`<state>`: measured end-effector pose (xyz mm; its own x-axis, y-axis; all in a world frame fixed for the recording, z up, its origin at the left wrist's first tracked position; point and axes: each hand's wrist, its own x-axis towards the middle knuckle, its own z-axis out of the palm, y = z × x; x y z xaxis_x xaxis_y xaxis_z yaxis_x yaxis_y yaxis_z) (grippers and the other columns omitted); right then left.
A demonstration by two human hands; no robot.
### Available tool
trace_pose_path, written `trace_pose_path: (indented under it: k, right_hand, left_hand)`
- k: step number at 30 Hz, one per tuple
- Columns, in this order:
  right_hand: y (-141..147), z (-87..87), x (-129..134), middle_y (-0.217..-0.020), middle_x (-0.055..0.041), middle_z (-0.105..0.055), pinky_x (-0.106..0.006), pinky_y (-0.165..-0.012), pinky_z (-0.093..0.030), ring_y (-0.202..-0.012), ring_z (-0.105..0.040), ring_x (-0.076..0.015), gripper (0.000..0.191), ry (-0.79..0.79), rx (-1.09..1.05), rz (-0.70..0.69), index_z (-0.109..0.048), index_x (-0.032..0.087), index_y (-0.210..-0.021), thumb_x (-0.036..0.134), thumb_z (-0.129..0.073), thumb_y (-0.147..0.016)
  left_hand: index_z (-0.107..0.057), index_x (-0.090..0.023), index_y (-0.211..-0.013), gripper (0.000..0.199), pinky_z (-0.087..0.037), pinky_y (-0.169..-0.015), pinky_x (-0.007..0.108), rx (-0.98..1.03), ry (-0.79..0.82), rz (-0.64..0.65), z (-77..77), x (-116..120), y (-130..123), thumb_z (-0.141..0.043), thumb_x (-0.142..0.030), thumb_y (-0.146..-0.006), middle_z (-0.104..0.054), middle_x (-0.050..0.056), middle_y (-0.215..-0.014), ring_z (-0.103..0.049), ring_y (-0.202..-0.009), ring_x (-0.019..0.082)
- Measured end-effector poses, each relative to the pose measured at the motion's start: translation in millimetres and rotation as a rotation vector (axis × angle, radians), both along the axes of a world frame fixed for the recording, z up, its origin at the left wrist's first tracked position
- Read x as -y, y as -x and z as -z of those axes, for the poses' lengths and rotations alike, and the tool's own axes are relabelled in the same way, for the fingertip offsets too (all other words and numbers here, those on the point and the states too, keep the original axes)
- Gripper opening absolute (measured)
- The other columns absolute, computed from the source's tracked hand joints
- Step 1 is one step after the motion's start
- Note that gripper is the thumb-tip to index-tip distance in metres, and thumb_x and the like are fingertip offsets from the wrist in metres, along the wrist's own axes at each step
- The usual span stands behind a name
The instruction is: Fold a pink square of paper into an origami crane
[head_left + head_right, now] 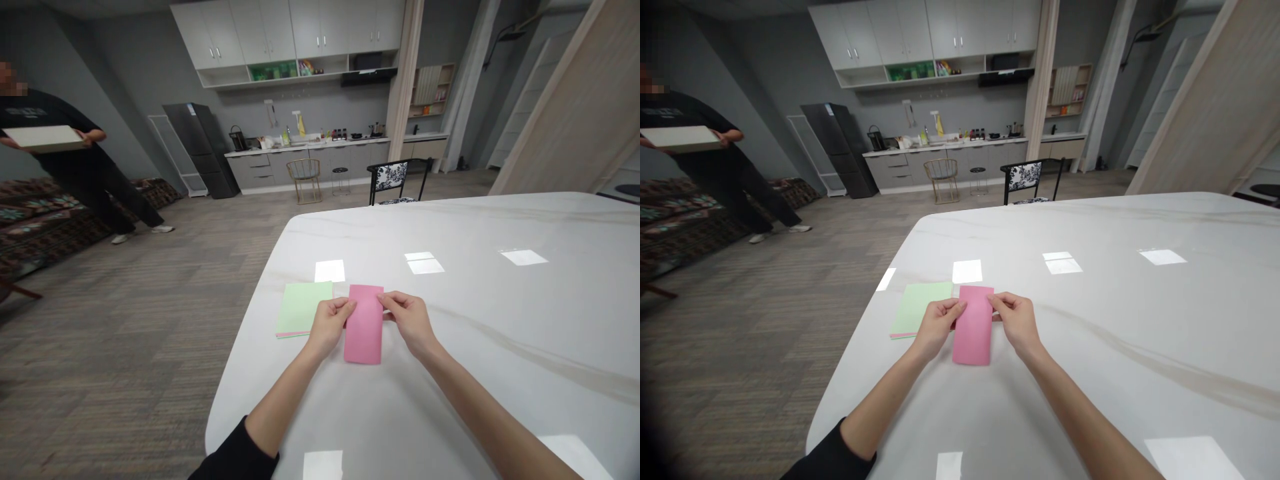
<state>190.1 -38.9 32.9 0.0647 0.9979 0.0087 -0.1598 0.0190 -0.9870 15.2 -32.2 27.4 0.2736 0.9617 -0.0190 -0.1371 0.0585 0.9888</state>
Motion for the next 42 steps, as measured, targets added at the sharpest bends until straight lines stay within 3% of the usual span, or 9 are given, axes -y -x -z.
trace_pose_path:
  k: [11, 16, 19, 22, 26, 33, 38, 42]
  right_hand:
    - [2, 1.9, 3, -0.072, -0.0046, -0.065, -0.029, -0.06, -0.053, -0.069, -0.057, -0.0165, 0.029, -0.031, -0.013, 0.027, -0.07, 0.015, -0.072, 0.044, -0.071, -0.075]
    - [3, -1.1, 4, -0.071, -0.0045, -0.064, -0.028, -0.059, -0.052, -0.068, -0.056, -0.016, 0.031, -0.017, -0.002, 0.021, -0.069, 0.014, -0.07, 0.044, -0.071, -0.075]
    - [4, -3.4, 5, -0.07, -0.004, -0.063, -0.029, -0.061, -0.052, -0.067, -0.056, -0.0158, 0.032, 0.004, 0.013, -0.015, -0.068, 0.014, -0.069, 0.044, -0.071, -0.075]
    - [5, -4.2, 7, -0.069, -0.0037, -0.062, -0.03, -0.062, -0.051, -0.066, -0.056, -0.0159, 0.032, 0.008, 0.058, -0.098, -0.066, 0.014, -0.068, 0.044, -0.069, -0.077]
    - [6, -2.9, 9, -0.063, -0.0019, -0.058, -0.029, -0.059, -0.047, -0.062, -0.053, -0.0151, 0.035, -0.017, 0.133, -0.17, -0.063, 0.014, -0.064, 0.046, -0.065, -0.08]
    - [4, -5.6, 10, -0.058, 0.0009, -0.051, -0.025, -0.054, -0.036, -0.058, -0.045, -0.0121, 0.039, -0.088, 0.255, -0.174, -0.058, 0.015, -0.058, 0.045, -0.061, -0.083]
    - [4, -9.1, 10, -0.059, 0.0012, -0.052, -0.025, -0.053, -0.032, -0.058, -0.043, -0.012, 0.034, -0.07, 0.263, -0.212, -0.062, 0.016, -0.061, 0.043, -0.062, -0.081]
    - [5, -7.2, 10, -0.059, 0.0008, -0.055, -0.026, -0.053, -0.033, -0.057, -0.045, -0.0129, 0.032, -0.037, 0.312, -0.219, -0.064, 0.016, -0.06, 0.041, -0.063, -0.079]
  left_hand:
    - [-0.059, -0.012, -0.066, 0.038, -0.029, -0.051, 0.022, -0.009, -0.044, -0.014, -6.0, 4, -2, -0.062, -0.047, -0.081, -0.046, -0.003, -0.058, -0.037, -0.053, 0.008]
    - [-0.059, -0.012, -0.064, 0.037, -0.035, -0.054, 0.022, -0.021, -0.014, -0.025, -7.0, 4, 1, -0.064, -0.045, -0.08, -0.048, -0.002, -0.058, -0.042, -0.054, 0.008]
    - [-0.067, -0.013, -0.078, 0.03, -0.043, -0.061, 0.025, -0.047, -0.021, -0.074, -13.5, -1, 5, -0.064, -0.043, -0.08, -0.06, 0.003, -0.07, -0.054, -0.064, 0.013]
    - [-0.07, -0.015, -0.091, 0.027, -0.046, -0.068, 0.027, -0.151, -0.135, -0.116, -25.7, -11, 4, -0.066, -0.038, -0.078, -0.068, 0.006, -0.083, -0.06, -0.077, 0.017]
    - [-0.071, -0.016, -0.078, 0.015, -0.047, -0.074, 0.028, -0.357, -0.29, 0.031, -36.8, -20, -8, -0.068, -0.03, -0.074, -0.071, 0.006, -0.081, -0.063, -0.08, 0.019]
    - [-0.069, -0.014, -0.072, 0.013, -0.045, -0.062, 0.026, -0.351, -0.199, 0.087, -29.1, -25, -15, -0.067, -0.027, -0.072, -0.069, 0.005, -0.07, -0.062, -0.069, 0.017]
    - [-0.069, -0.013, -0.068, 0.015, -0.042, -0.059, 0.025, -0.268, -0.159, 0.028, -27.6, -28, -10, -0.07, -0.028, -0.07, -0.066, 0.004, -0.067, -0.058, -0.063, 0.015]
    - [-0.069, -0.013, -0.067, 0.023, -0.038, -0.054, 0.025, -0.172, -0.094, -0.163, -29.1, -41, 6, -0.076, -0.035, -0.064, -0.063, 0.003, -0.063, -0.053, -0.058, 0.013]
